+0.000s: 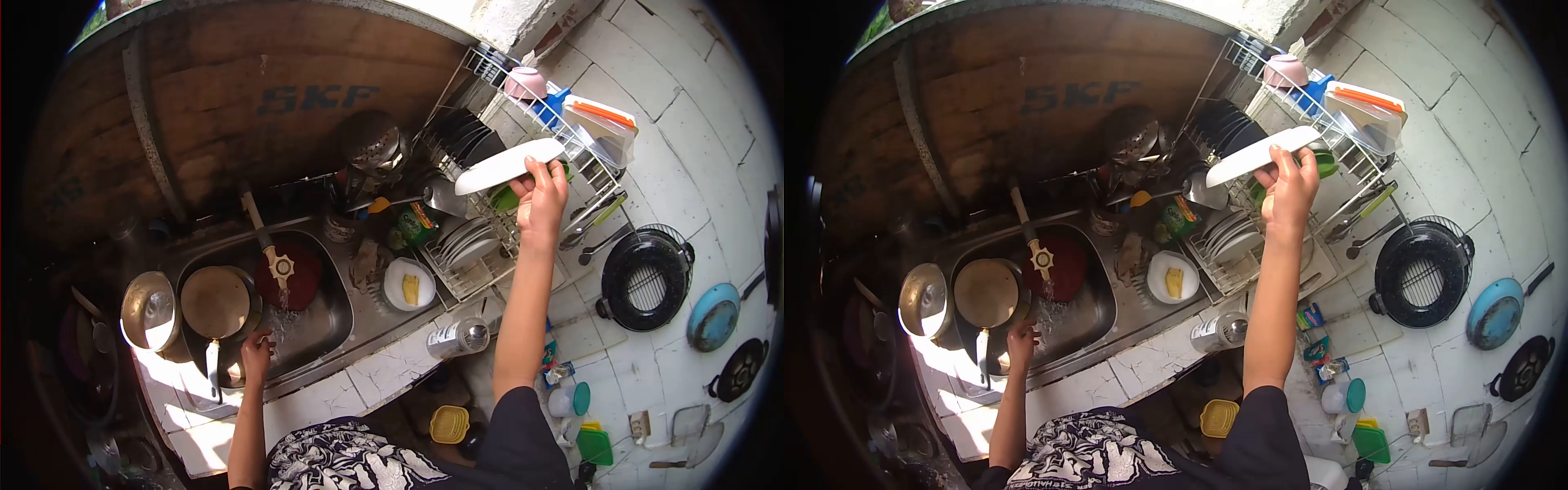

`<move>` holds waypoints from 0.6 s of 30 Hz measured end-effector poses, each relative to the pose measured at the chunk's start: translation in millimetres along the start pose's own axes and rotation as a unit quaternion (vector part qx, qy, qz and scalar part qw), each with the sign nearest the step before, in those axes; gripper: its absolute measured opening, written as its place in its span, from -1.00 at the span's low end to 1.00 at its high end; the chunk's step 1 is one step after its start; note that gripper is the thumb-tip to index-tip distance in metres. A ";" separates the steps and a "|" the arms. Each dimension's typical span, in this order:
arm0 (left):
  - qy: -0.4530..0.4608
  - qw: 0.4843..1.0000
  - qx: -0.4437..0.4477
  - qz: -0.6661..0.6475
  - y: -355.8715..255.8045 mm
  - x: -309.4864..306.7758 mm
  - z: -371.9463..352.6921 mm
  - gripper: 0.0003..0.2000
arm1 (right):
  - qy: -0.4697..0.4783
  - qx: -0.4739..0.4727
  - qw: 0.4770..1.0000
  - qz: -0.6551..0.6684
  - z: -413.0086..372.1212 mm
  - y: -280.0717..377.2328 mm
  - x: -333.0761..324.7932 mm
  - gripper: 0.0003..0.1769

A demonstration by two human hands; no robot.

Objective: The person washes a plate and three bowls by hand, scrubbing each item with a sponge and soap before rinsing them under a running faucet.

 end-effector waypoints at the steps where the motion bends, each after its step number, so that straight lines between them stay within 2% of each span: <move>1: -0.001 1.000 -0.005 -0.003 1.3 -0.4 0.3 -0.78 | -0.005 -0.002 1.000 -0.003 3.3 2.4 2.0 -0.79; 12: 0.004 1.000 -0.019 -0.003 9.0 -6.8 -0.7 -0.79 | -0.074 0.019 0.996 -0.046 52.5 -21.1 -21.8 -0.81; 15: 0.000 1.000 -0.020 0.003 10.9 -9.7 -1.5 -0.79 | -0.096 0.020 0.992 -0.084 71.1 -17.8 -43.6 -0.81; 18: -0.003 1.000 -0.011 0.000 9.5 -6.7 -1.4 -0.79 | -0.156 0.067 0.963 -0.211 86.0 -15.5 -65.4 -0.76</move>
Point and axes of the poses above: each hand's wrist, its own z-axis towards the middle knuckle, its own x-axis out of the palm, y = z × x, the point moved 7 cm from there along z, towards the middle knuckle, and after that the axes turned 13 degrees about x, right-handed, at the moved point
